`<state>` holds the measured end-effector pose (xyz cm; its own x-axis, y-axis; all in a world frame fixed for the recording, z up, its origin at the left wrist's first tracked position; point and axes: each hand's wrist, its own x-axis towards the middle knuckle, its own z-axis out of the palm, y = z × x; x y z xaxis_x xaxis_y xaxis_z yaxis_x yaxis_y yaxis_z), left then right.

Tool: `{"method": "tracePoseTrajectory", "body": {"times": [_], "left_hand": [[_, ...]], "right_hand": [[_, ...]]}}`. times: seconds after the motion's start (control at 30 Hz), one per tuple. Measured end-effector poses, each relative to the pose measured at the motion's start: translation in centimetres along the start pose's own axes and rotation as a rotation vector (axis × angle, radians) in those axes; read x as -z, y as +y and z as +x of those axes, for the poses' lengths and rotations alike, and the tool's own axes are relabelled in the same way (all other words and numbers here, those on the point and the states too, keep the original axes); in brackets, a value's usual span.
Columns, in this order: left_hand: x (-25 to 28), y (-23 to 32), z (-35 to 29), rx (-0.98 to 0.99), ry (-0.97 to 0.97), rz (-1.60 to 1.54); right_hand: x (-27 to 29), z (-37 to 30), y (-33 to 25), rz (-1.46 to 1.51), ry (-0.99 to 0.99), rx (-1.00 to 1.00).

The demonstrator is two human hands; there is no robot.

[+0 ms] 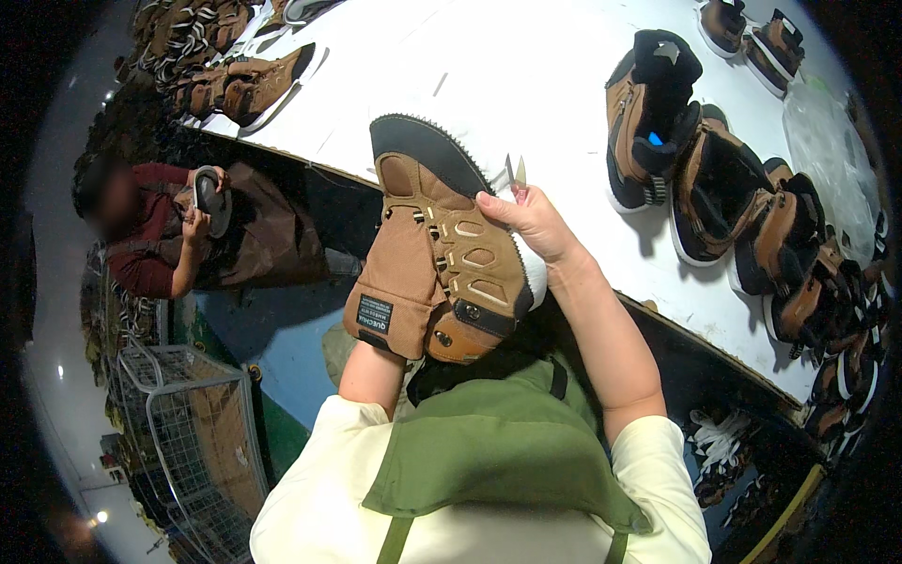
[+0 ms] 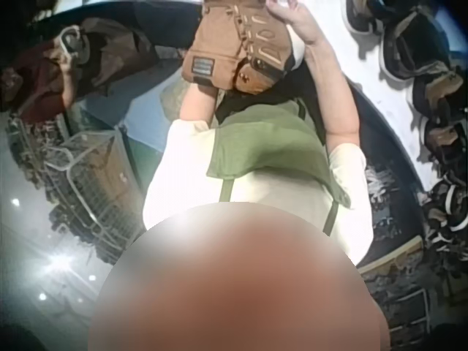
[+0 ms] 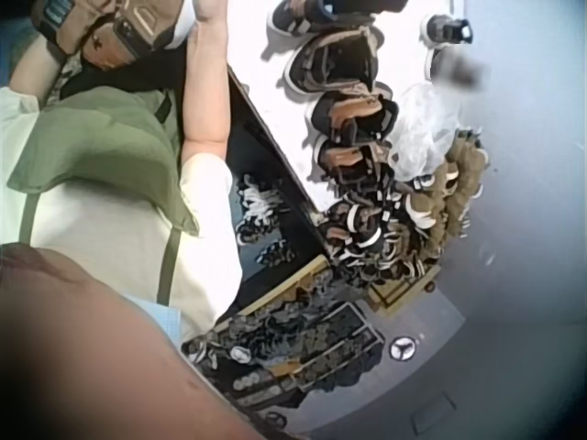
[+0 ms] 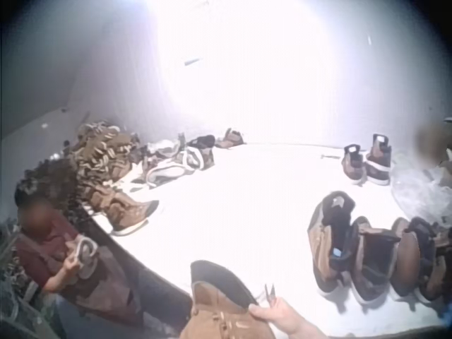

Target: The person assembles brown hiking boots by attaching white midsole pieces to the uppers. They use a small metal tool to tuck and secure the midsole edges, then inspect and adjust the fit. Finished boots are placed on the table alongside other units.

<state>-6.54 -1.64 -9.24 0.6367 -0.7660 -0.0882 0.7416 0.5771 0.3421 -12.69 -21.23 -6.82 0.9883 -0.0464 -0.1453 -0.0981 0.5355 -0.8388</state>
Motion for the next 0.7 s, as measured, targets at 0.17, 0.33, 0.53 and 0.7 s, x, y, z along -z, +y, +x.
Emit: {"method": "tracePoseTrajectory", "body": {"times": [0.17, 0.33, 0.53, 0.7], "left_hand": [[0.06, 0.06, -0.17, 0.006, -0.001, -0.001], [0.16, 0.09, -0.10, 0.013, -0.003, 0.003], [0.35, 0.11, 0.14, 0.023, -0.008, 0.001], [0.56, 0.48, 0.37, 0.029, -0.012, 0.000]], "right_hand": [[-0.22, -0.38, -0.15, 0.031, -0.028, 0.012], [-0.24, -0.45, 0.49, 0.062, -0.011, 0.034], [-0.02, -0.60, 0.74, 0.046, -0.028, 0.041], [-0.67, -0.43, 0.33, 0.043, -0.022, 0.031]]}}
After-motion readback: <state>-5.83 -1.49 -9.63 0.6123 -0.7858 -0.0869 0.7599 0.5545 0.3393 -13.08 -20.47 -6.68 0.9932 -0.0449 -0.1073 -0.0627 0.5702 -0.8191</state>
